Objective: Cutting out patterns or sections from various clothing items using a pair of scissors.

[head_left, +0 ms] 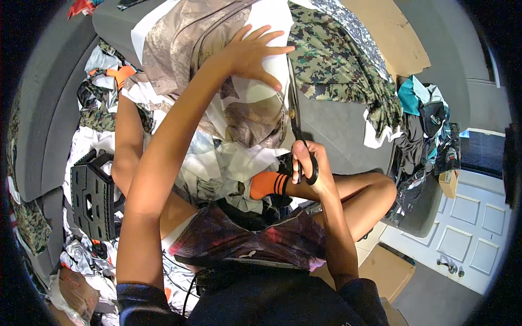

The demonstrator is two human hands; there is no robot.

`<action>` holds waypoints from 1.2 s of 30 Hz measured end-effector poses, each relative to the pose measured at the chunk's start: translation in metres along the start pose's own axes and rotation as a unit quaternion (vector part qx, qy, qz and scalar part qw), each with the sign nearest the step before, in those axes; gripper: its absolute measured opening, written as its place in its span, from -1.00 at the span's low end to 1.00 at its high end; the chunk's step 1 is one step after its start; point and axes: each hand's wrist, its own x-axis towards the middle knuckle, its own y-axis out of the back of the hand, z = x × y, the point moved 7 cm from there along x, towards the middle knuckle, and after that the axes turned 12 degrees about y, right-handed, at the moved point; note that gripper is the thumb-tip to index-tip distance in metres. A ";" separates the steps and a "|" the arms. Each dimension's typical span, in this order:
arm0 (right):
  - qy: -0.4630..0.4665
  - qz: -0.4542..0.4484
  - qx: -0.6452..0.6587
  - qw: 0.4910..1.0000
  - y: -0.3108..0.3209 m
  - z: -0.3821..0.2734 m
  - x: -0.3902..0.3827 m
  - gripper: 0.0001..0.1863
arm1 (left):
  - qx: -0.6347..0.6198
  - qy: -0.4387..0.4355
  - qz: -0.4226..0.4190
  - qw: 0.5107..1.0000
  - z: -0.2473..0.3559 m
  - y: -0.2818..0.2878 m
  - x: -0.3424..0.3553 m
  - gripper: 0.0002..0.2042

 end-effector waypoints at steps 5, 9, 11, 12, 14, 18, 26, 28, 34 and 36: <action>-0.007 -0.001 -0.011 1.000 0.001 -0.001 0.002 -0.50 | -0.007 -0.003 0.003 1.000 -0.001 -0.002 0.001 0.01; -0.023 0.011 -0.019 0.999 -0.001 -0.004 0.002 -0.49 | -0.005 0.000 -0.005 1.000 -0.002 -0.003 0.002 0.01; -0.027 0.014 -0.031 0.999 -0.001 -0.006 0.001 -0.49 | -0.007 0.001 -0.005 1.000 -0.002 -0.003 0.002 0.01; -0.030 0.015 -0.037 0.999 -0.001 -0.007 0.001 -0.49 | -0.007 0.002 -0.004 1.000 -0.002 -0.003 0.002 0.01; -0.032 0.017 -0.043 0.998 -0.001 -0.008 0.000 -0.49 | -0.008 0.001 -0.004 1.000 -0.002 -0.002 0.002 0.01; -0.034 0.021 -0.047 0.998 -0.001 -0.010 0.000 -0.49 | -0.004 0.007 -0.015 1.000 -0.001 0.000 0.000 0.00; -0.038 0.030 -0.045 0.998 -0.002 -0.009 0.000 -0.50 | -0.006 0.007 -0.017 1.000 -0.001 -0.001 0.001 0.00; -0.039 0.030 -0.049 0.998 -0.002 -0.009 0.000 -0.50 | -0.005 0.006 -0.012 1.000 -0.001 -0.001 0.001 0.00; -0.039 0.034 -0.053 0.997 -0.004 -0.009 -0.001 -0.50 | 0.011 -0.001 -0.018 1.000 -0.001 -0.002 0.001 0.01; -0.035 0.042 -0.049 0.997 -0.003 -0.007 -0.001 -0.51 | 0.016 0.000 -0.015 1.000 -0.001 -0.002 0.001 0.01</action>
